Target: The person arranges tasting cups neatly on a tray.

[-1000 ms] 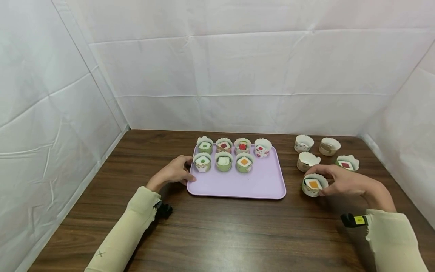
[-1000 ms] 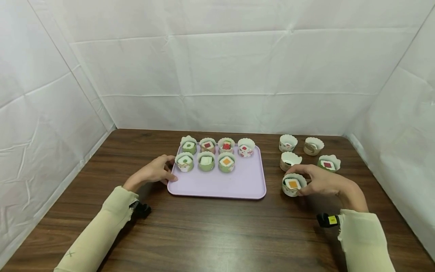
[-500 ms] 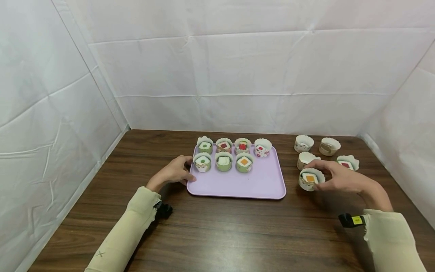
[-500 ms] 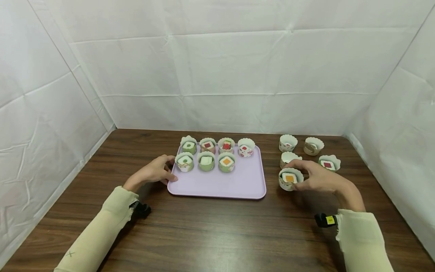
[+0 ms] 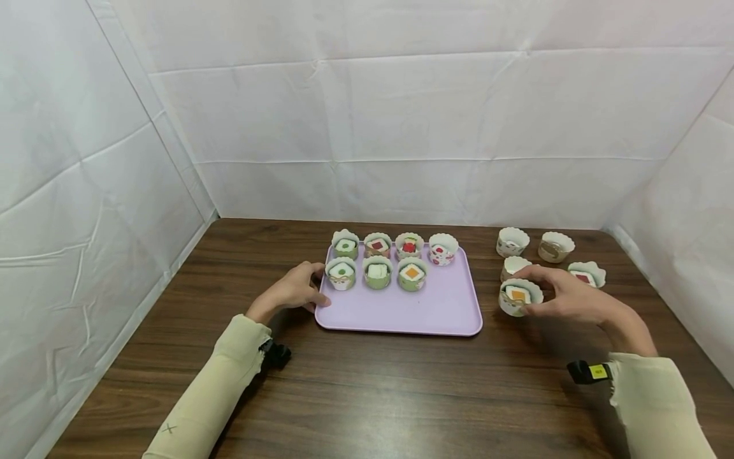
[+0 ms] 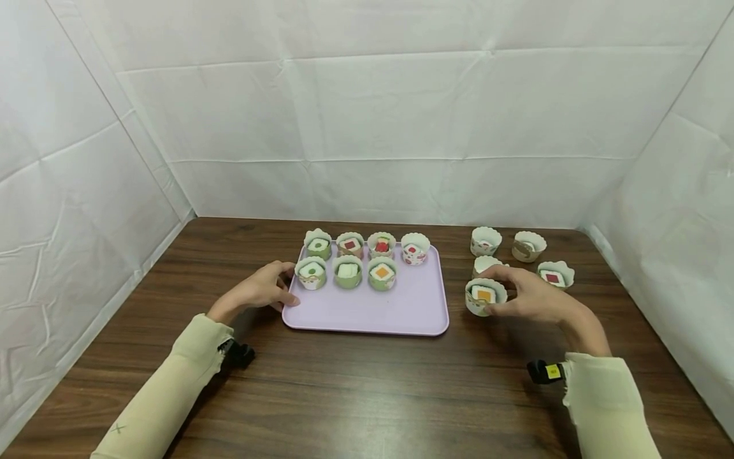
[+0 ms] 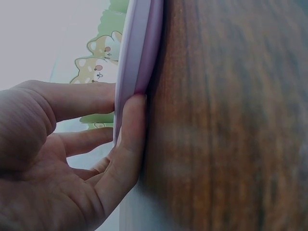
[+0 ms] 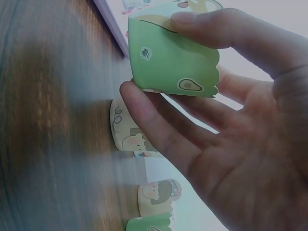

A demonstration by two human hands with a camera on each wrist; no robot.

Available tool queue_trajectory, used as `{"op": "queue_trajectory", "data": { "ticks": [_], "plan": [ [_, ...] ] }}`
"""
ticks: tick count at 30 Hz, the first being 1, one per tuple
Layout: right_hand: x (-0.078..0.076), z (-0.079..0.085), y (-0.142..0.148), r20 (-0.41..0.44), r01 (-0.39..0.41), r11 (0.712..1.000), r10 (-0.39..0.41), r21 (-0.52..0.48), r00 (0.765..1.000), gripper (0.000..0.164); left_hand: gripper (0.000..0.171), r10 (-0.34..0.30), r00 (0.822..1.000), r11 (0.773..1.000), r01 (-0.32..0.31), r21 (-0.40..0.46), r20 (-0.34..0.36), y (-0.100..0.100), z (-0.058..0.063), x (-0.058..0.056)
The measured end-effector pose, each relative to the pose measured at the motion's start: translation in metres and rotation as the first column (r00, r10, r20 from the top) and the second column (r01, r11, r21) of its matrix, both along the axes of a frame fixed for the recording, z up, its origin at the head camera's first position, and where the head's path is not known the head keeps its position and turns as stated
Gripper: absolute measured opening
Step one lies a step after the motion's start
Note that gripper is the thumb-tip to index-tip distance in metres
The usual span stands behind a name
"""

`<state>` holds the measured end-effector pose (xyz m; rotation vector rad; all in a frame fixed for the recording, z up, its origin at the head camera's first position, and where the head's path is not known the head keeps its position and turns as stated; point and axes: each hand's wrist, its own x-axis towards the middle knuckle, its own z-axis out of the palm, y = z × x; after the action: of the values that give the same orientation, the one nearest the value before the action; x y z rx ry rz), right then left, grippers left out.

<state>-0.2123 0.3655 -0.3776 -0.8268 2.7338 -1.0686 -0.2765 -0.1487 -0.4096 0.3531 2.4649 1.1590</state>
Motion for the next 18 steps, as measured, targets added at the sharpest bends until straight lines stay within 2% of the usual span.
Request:
{"op": "queue_trajectory", "data": {
  "ticks": [9,18],
  "plan": [
    [-0.0004,0.003,-0.0072,0.019,0.068,0.998,-0.068,0.013,0.998,0.043,0.081,-0.001,1.0,1.0,0.001,-0.007,-0.004,-0.0004,0.001,0.0013],
    [-0.0036,0.0011,-0.0104,-0.003,0.073,0.997,-0.073,0.012,0.997,0.043,0.08,-0.005,1.0,1.0,0.004,-0.012,-0.019,-0.0001,0.0013,0.0021]
  ]
}}
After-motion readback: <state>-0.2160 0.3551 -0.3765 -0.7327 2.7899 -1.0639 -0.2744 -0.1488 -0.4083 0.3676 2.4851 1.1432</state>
